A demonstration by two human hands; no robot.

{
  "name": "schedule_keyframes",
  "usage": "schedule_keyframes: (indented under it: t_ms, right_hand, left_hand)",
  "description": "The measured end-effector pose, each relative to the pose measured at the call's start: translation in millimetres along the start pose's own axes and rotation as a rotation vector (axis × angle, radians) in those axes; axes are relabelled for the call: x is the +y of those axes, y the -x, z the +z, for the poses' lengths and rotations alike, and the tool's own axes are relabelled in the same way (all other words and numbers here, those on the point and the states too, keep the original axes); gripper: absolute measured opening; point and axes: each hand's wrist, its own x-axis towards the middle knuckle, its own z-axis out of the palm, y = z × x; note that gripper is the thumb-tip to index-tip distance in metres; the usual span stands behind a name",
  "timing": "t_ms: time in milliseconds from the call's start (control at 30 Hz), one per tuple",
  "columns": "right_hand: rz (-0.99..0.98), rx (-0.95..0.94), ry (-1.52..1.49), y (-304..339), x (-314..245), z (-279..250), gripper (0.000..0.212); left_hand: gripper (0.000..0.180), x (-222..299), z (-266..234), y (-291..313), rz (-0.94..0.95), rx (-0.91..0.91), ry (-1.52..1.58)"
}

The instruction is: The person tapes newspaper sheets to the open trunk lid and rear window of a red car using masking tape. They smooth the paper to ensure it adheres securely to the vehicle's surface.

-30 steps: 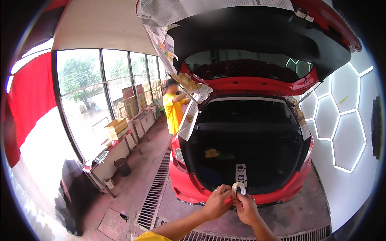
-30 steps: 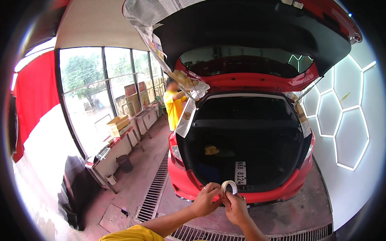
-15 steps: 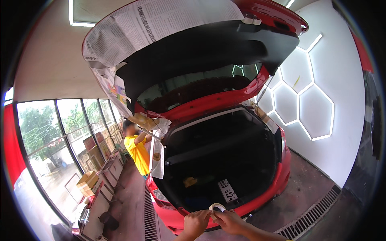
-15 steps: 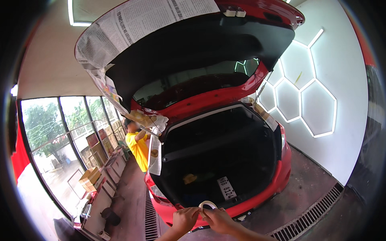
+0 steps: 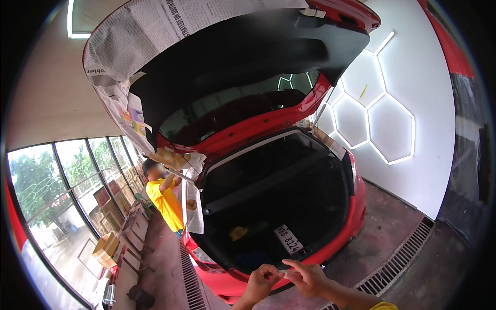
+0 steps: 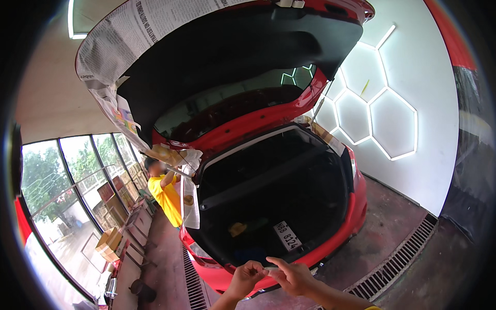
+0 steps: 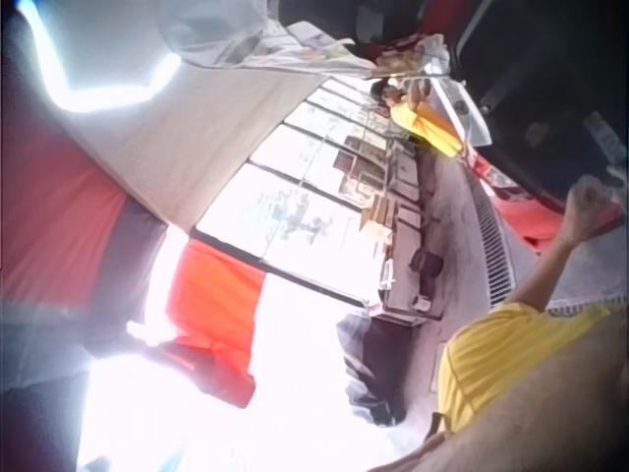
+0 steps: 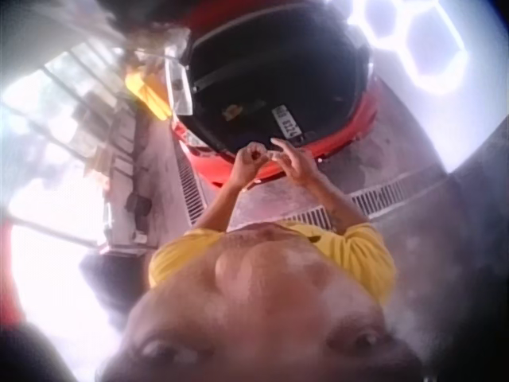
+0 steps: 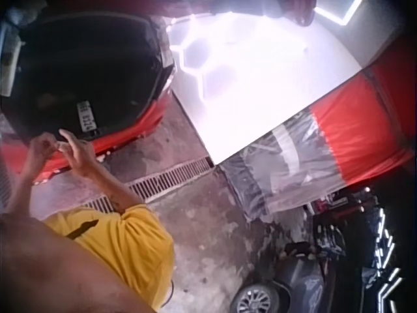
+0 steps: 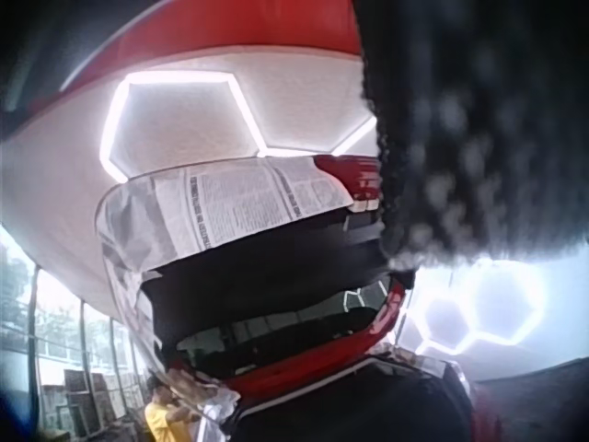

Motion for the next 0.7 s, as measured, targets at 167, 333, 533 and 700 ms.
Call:
schedule_keyframes:
  t_ms: [167,333,533,700]
  right_hand:
    - [-0.362,0.304,0.367,-42.5,3.0,-27.3,0.025]
    - [-0.558,1.005,0.388,-135.9,-3.8,-119.0,0.022]
    - [-0.765,0.699,0.035,-178.1,-98.9,-269.8,0.029]
    - [-1.006,0.310,0.220,-199.0,-141.9,-332.2,0.028]
  left_hand:
    - [0.019,88.1,26.4,-14.4,0.375,0.284,-0.365]
    - [0.023,189.1,42.5,-38.3,1.106,0.685,-0.567]
    - [0.025,396.6,36.0,-80.7,1.208,0.354,-0.848]
    - [0.025,471.6,71.8,-89.6,1.207,0.207,-1.191]
